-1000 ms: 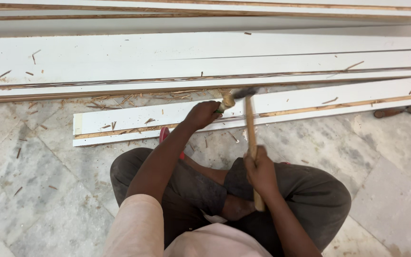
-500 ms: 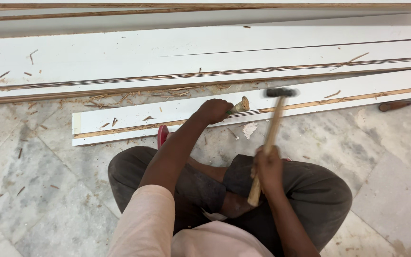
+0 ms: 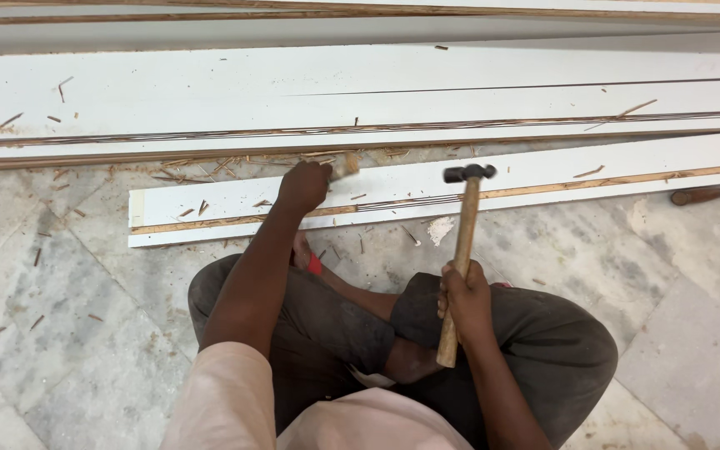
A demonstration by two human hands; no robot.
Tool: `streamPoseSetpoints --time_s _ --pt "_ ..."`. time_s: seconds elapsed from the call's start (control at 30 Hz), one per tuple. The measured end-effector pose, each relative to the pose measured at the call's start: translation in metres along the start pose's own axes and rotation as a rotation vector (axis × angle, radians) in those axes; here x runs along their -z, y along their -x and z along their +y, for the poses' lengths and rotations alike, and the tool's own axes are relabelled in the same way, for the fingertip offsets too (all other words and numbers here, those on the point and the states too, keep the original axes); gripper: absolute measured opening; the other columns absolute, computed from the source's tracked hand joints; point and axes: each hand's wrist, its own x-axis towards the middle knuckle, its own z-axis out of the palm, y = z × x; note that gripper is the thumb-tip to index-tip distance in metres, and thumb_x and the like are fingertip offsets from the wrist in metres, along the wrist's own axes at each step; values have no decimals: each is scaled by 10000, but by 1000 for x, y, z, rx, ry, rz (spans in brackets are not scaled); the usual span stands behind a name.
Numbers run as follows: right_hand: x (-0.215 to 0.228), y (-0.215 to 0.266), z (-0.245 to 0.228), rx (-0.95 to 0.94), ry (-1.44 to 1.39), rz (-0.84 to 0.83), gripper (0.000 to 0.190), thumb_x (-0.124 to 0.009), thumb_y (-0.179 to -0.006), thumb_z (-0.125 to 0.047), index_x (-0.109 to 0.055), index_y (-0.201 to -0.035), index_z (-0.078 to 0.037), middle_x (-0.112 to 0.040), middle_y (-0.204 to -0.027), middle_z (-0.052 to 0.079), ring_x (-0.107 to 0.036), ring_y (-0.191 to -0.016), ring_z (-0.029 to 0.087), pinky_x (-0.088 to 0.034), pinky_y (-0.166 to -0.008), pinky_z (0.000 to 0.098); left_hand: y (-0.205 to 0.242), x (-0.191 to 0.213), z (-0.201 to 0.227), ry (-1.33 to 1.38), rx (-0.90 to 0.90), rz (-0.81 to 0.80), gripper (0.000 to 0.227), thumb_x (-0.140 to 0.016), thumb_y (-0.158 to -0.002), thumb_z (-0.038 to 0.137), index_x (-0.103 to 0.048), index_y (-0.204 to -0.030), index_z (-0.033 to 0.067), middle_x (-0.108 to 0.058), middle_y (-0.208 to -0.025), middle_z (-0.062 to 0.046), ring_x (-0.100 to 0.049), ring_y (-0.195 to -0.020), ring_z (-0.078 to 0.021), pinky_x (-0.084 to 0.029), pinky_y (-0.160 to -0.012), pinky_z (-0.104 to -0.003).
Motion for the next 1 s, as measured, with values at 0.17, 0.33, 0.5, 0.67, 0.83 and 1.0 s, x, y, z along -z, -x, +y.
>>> streamPoseSetpoints --time_s 0.17,0.33,0.5,0.67,0.83,1.0 --pt "5 -4 9 -1 -66 21 197 -601 -955 -188 -518 -1045 -35 -548 -753 64 -503 -499 127 -437 -425 298 -1 22 39 502 -113 153 277 -724 -911 215 -660 -1113 37 -750 -911 -166 -721 -845 -369 -557 -764 -481" --pt "-2 -5 15 32 -42 11 194 -604 -951 -190 -521 -1043 -41 -547 -745 69 -495 -471 133 -416 -399 303 -6 17 93 725 -176 138 270 -708 -945 253 -671 -1099 33 -763 -945 -152 -753 -860 -308 -576 -771 -425" --pt "-2 -5 17 31 -13 13 200 -607 -953 -188 -534 -1058 -34 -559 -758 67 -503 -475 123 -421 -400 298 -7 8 108 674 -110 64 286 -713 -939 263 -694 -1100 28 -766 -966 -164 -734 -911 -333 -555 -810 -435" --pt "-2 -5 16 26 -28 22 219 -608 -958 -179 -522 -1067 -9 -562 -764 73 -504 -479 124 -424 -400 296 -6 0 102 699 -136 88 290 -718 -931 272 -694 -1081 25 -766 -986 -163 -739 -935 -325 -556 -826 -428" --pt "-3 -5 16 28 -25 21 208 -604 -953 -178 -530 -1072 -24 -563 -765 69 -504 -480 119 -424 -400 290 -1 5 104 698 -89 33 283 -718 -932 276 -698 -1054 21 -750 -920 -173 -728 -865 -323 -549 -783 -435" --pt "-4 -2 14 45 -10 4 210 -603 -952 -175 -528 -1069 -18 -562 -763 64 -503 -479 120 -418 -398 293 1 8 109 627 -126 33 281 -731 -931 284 -694 -995 12 -722 -863 -177 -701 -807 -344 -531 -734 -459"
